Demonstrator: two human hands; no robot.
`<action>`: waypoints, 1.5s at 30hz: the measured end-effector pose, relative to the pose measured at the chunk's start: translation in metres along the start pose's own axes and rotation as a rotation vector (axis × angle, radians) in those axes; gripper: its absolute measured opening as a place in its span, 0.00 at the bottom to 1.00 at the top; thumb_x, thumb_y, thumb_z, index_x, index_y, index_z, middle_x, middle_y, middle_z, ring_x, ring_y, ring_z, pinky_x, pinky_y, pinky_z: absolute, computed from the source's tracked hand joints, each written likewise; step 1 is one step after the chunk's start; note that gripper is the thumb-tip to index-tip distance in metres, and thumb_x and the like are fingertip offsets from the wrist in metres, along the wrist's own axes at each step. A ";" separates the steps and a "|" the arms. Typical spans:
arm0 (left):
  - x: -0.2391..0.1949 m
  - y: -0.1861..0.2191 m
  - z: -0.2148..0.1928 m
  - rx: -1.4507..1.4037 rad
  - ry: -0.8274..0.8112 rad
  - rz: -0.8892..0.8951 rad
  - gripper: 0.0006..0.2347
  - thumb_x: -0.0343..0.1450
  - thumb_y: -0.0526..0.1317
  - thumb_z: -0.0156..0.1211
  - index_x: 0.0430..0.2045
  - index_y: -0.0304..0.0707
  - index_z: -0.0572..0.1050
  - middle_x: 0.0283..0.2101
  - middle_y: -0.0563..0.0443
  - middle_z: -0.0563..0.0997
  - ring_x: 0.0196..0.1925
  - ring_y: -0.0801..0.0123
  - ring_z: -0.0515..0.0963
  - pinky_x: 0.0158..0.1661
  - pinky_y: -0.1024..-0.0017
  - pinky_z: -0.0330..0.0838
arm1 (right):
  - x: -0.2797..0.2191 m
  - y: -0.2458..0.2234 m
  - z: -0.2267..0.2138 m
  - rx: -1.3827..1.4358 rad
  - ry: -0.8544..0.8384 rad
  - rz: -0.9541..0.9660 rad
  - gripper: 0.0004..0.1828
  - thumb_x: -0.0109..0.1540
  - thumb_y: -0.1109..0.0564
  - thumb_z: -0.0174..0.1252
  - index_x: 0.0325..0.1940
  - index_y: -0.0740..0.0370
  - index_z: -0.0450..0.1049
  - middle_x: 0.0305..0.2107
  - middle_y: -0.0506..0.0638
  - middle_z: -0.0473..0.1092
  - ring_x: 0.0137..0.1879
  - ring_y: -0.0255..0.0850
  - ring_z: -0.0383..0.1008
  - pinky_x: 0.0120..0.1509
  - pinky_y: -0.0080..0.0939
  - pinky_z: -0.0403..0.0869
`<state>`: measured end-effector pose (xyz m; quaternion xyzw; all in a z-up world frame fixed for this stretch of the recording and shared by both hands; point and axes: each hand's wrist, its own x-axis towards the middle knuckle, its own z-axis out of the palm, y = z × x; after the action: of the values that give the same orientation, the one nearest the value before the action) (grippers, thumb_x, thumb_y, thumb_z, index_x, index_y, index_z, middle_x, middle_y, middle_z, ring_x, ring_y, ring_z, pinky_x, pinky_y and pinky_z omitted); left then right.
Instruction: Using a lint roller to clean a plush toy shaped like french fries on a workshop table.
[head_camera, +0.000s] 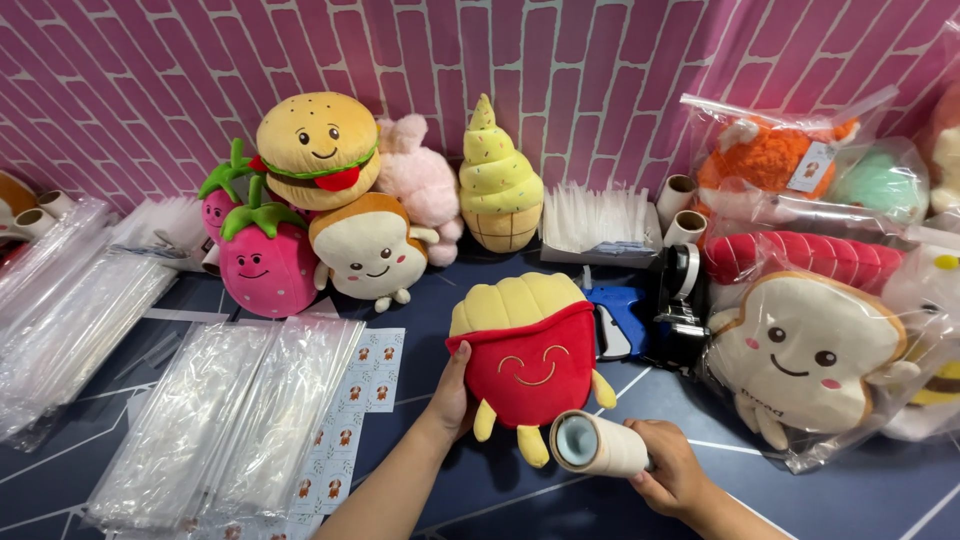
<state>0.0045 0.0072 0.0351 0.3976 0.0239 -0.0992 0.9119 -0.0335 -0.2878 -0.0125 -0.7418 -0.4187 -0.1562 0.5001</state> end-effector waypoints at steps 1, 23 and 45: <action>-0.002 0.003 0.004 -0.001 -0.004 -0.009 0.33 0.66 0.58 0.54 0.64 0.38 0.67 0.59 0.36 0.77 0.59 0.47 0.78 0.55 0.52 0.77 | -0.003 0.005 0.000 -0.005 0.004 0.008 0.29 0.67 0.32 0.43 0.25 0.56 0.63 0.18 0.46 0.60 0.19 0.41 0.57 0.25 0.42 0.56; -0.002 -0.001 0.011 0.034 0.116 -0.049 0.29 0.70 0.56 0.45 0.62 0.34 0.68 0.57 0.32 0.79 0.57 0.45 0.79 0.56 0.51 0.76 | -0.020 0.023 0.007 -0.625 -0.368 0.426 0.21 0.68 0.34 0.42 0.31 0.49 0.62 0.19 0.44 0.70 0.24 0.52 0.69 0.28 0.53 0.62; -0.001 0.007 0.015 -0.018 0.123 -0.017 0.30 0.70 0.57 0.44 0.65 0.39 0.66 0.58 0.34 0.78 0.57 0.47 0.78 0.53 0.52 0.77 | -0.017 0.027 0.004 -0.635 -0.248 0.768 0.19 0.67 0.34 0.43 0.33 0.47 0.63 0.16 0.44 0.69 0.27 0.48 0.72 0.33 0.49 0.65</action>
<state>0.0041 0.0010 0.0505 0.3946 0.0841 -0.0820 0.9113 -0.0231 -0.2961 -0.0422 -0.9703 -0.1040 0.0083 0.2181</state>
